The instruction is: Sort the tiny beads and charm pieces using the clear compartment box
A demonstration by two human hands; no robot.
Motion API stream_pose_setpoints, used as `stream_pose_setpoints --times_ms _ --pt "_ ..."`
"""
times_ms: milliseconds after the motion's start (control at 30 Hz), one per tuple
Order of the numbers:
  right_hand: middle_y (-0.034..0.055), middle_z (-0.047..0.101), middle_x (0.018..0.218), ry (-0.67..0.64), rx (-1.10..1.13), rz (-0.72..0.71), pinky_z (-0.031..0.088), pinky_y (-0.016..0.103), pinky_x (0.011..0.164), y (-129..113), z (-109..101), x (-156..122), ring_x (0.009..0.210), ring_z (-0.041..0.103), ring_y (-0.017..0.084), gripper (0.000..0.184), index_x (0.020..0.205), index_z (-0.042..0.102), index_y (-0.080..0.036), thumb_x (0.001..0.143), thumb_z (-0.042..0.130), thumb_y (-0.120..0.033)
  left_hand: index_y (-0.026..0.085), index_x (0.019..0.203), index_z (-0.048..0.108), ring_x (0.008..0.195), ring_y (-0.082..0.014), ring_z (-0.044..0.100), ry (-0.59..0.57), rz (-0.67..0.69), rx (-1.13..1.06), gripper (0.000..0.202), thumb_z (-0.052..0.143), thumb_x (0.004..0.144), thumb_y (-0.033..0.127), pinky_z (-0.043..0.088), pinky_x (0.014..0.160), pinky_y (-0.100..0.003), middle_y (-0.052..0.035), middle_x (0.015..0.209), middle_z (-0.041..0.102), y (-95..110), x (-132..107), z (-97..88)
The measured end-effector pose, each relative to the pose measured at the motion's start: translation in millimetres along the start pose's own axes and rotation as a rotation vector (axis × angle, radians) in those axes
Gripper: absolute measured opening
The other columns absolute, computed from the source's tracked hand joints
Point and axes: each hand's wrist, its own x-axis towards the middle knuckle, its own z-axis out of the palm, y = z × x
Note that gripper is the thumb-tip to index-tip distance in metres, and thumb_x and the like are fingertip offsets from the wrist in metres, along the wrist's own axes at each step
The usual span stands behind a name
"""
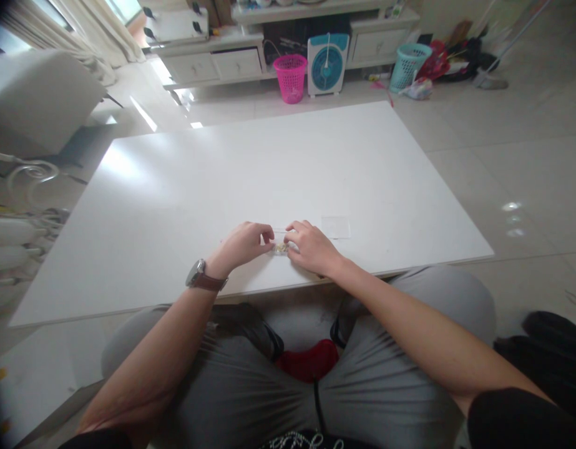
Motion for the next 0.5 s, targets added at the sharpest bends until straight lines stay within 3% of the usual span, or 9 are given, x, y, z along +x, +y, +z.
stream_pose_setpoints --times_ms 367,500 --pt "0.0123 0.064 0.123 0.011 0.009 -0.005 0.049 0.048 0.099 -0.4 0.7 -0.8 0.113 0.057 0.029 0.016 0.1 0.072 -0.02 0.09 0.06 -0.019 0.02 0.081 0.071 0.072 -0.0162 0.063 0.018 0.036 -0.039 0.005 0.067 0.08 0.022 0.047 0.072 -0.029 -0.0025 0.08 0.071 -5.6 -2.5 -6.3" --pt "0.0121 0.063 0.123 0.025 0.009 -0.019 0.048 0.048 0.102 -1.1 0.3 0.2 0.112 0.057 0.029 0.02 0.107 0.069 -0.02 0.09 0.059 -0.019 0.019 0.099 0.069 0.083 -0.0183 0.063 0.104 0.052 -0.07 0.02 0.069 0.08 0.022 0.049 0.077 -0.031 -0.0052 0.098 0.067 -7.3 0.4 3.9"
